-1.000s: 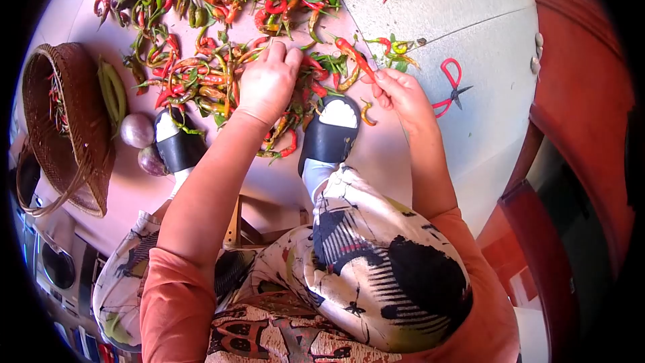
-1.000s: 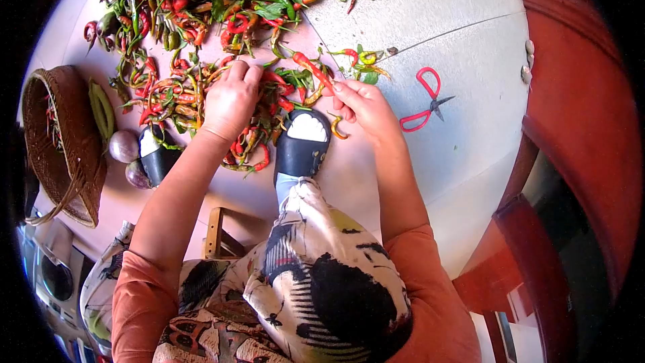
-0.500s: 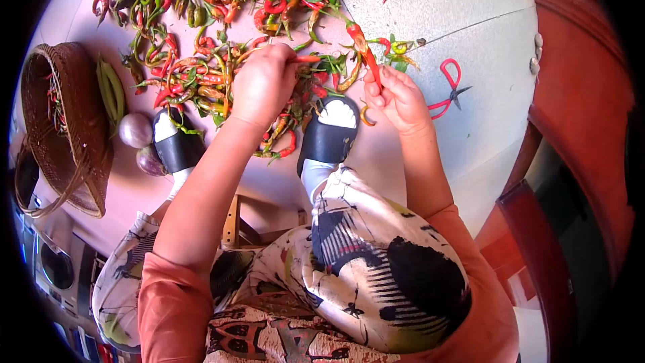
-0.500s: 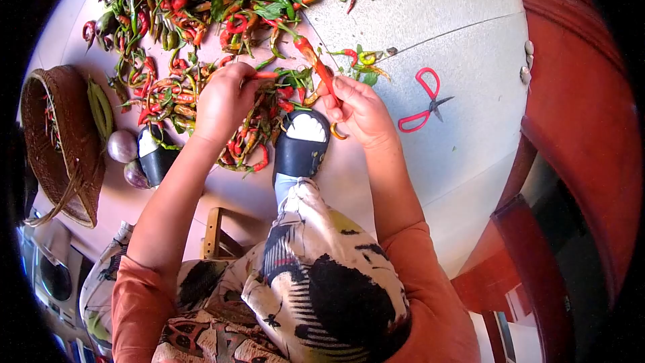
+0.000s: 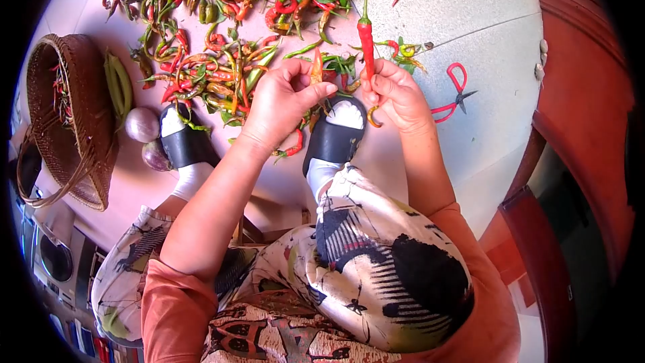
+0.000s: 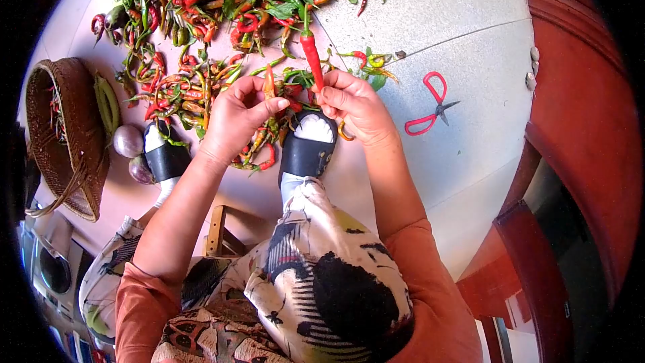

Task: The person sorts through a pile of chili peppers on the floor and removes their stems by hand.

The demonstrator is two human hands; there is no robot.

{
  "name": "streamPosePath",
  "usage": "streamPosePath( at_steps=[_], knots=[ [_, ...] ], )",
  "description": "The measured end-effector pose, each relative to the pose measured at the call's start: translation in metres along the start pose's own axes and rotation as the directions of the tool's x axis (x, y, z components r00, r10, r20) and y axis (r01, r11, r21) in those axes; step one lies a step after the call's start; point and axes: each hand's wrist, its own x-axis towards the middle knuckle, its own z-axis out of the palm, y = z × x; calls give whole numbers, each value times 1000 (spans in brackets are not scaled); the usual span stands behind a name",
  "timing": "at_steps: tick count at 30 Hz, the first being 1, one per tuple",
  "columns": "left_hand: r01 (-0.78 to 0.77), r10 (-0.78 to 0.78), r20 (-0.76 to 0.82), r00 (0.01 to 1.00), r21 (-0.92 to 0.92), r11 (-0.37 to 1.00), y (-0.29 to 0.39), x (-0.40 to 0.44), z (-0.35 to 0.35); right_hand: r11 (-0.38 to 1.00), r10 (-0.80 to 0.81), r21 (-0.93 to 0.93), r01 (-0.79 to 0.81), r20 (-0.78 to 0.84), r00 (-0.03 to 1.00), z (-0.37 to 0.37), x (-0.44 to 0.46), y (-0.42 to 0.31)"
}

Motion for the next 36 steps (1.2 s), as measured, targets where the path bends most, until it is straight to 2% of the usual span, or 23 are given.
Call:
streamPosePath(
  at_steps=[2,4,5,6,7,9,14,16,17,18,19,20,21,22,23,24,25,26,27,28,29,34,36],
  knots=[
    [-197,225,-65,972,294,935,-1,0,2,999,25,-31,-25,-8,1000,5,0,-2],
    [-208,240,-49,970,349,914,3,0,1,999,21,-36,-21,16,1000,5,2,-1],
    [-89,89,-12,996,-15,996,4,-1,1,999,17,-41,-16,40,999,5,2,0],
    [66,-40,77,996,-368,927,5,-1,0,999,17,-41,-15,41,999,6,2,1],
    [64,-40,75,996,-367,928,0,-1,-4,999,20,-52,-17,43,999,6,3,2],
    [218,-12,284,959,-706,674,-10,1,-13,998,21,-62,-18,48,999,7,5,2],
    [237,0,301,954,-751,616,-17,-5,-20,997,52,-60,-50,42,998,14,5,0],
    [222,-110,237,965,-519,826,-21,-6,-21,996,52,-81,-48,48,997,16,6,0],
    [197,-164,121,979,-359,912,-24,-10,-19,994,54,-101,-49,52,997,17,6,0],
    [196,-164,120,979,-358,913,-25,-13,-19,994,53,-100,-48,53,997,16,6,0],
    [63,-64,1,998,173,983,-25,-15,-21,992,74,-107,-64,86,994,14,7,1],
    [-29,81,-48,996,664,747,-26,-18,-22,990,95,-114,-81,118,989,13,8,2],
    [-49,166,-77,983,763,644,-10,-23,-16,990,95,-113,-82,118,988,14,9,2],
    [-48,164,-77,983,763,645,-2,-23,-11,988,99,-126,-85,107,989,17,8,2],
    [-46,101,-88,991,488,872,5,-21,-6,986,102,-141,-88,97,990,20,8,1],
    [-28,40,-77,996,152,988,8,-17,-4,986,103,-143,-88,97,990,22,8,1],
    [-16,16,-4,1000,-92,996,5,-9,-5,983,119,-153,-103,103,988,23,8,0],
    [-16,15,-5,1000,-93,996,5,-5,-5,980,135,-160,-117,107,985,25,8,1],
    [34,-10,63,998,-397,917,9,-2,-4,980,136,-161,-118,107,985,27,8,0],
    [100,-13,136,991,-657,747,13,0,-3,963,156,-236,-128,102,982,30,8,0],
    [88,13,151,988,-643,761,16,3,-4,941,175,-308,-138,95,980,31,9,0],
    [114,3,160,987,-719,685,1,7,-12,922,149,-376,-93,122,981,27,15,9],
    [150,61,221,973,-816,559,-7,7,-17,885,107,-454,-105,-20,994,20,18,2]
  ],
)
